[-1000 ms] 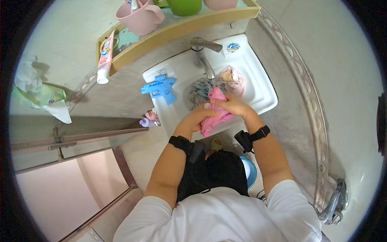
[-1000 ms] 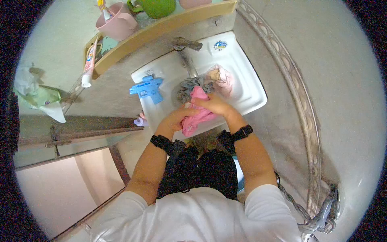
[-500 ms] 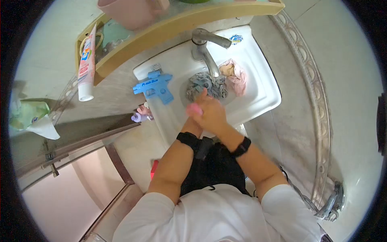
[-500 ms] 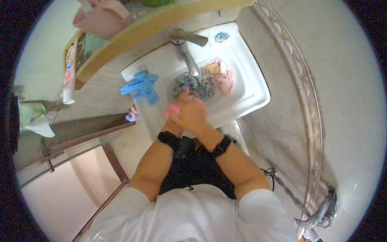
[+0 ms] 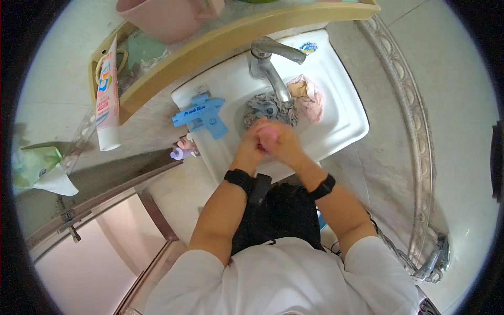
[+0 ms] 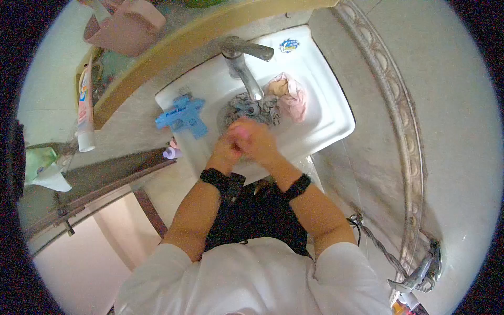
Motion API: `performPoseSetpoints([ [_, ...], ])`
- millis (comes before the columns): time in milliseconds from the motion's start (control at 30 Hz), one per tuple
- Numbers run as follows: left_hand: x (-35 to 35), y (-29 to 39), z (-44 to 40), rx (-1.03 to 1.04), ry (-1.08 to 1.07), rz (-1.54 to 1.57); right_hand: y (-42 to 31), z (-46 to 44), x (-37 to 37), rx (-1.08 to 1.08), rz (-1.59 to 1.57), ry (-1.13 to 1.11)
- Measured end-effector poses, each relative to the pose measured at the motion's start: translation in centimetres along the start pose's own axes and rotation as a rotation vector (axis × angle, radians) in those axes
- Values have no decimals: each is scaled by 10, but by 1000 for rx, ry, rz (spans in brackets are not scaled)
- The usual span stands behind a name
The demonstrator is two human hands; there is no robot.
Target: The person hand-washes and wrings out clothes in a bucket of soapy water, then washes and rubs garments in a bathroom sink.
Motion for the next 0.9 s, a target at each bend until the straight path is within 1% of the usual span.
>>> performPoseSetpoints([
  [33,-27,-12,-31,13,-10,9,-12,-1,8,23,158,-144],
  [67,-30,-15,-32,17,-12,11,-9,-2,16,27,155,-144],
  [100,-33,-17,-32,21,-14,13,6,-4,23,188,282,-120],
  [133,-7,-9,-8,52,-77,-48,22,-5,24,347,409,-95],
  [167,14,-3,13,76,-134,-109,37,-5,20,438,254,5],
  [200,23,1,17,75,-133,-112,57,-9,11,517,100,108],
  [233,36,3,19,80,-160,-919,88,-19,4,477,358,27],
  [267,40,6,22,67,-165,-1330,114,-20,-2,436,607,-56],
  [300,44,9,25,66,-170,-1741,116,-13,-7,438,597,-51],
  [367,50,14,23,-22,-170,-1051,126,6,-10,647,-199,-40],
  [400,51,12,24,-70,-169,-705,119,10,-11,650,-197,-41],
  [467,55,7,23,-155,-158,-14,102,23,9,1078,-1307,12],
  [500,52,9,24,-156,-160,-11,98,25,5,1079,-1304,13],
  [567,32,29,23,116,-78,-169,90,22,-5,891,-1147,-93],
  [600,24,29,19,116,-79,-168,92,22,-3,891,-1146,-94],
  [667,3,26,6,92,-9,-240,76,6,-16,197,-322,25],
  [700,-6,19,-4,92,-10,-239,50,2,-8,68,-146,-67],
  [733,-1,16,-12,322,-178,-526,18,-3,1,-59,32,-159],
  [767,8,11,-11,428,-268,-675,1,-9,3,-55,34,-161],
  [800,16,6,-9,548,-347,-808,-10,-14,4,46,250,-168],
  [833,18,-1,-8,355,-296,-407,-11,-15,4,147,464,-176],
  [867,22,-11,-3,155,-233,-9,2,-18,4,154,461,-177],
  [900,18,-15,-6,153,-228,-15,37,-24,0,389,298,-110],
])
Point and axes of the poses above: each hand's wrist, its own z-axis away from the middle knuckle, its own x-axis out of the palm, y = z × x, the point moved 5 cm from there along -z, towards the middle knuckle, and after that the axes turned 5 degrees about -y, right-handed, at the moved point
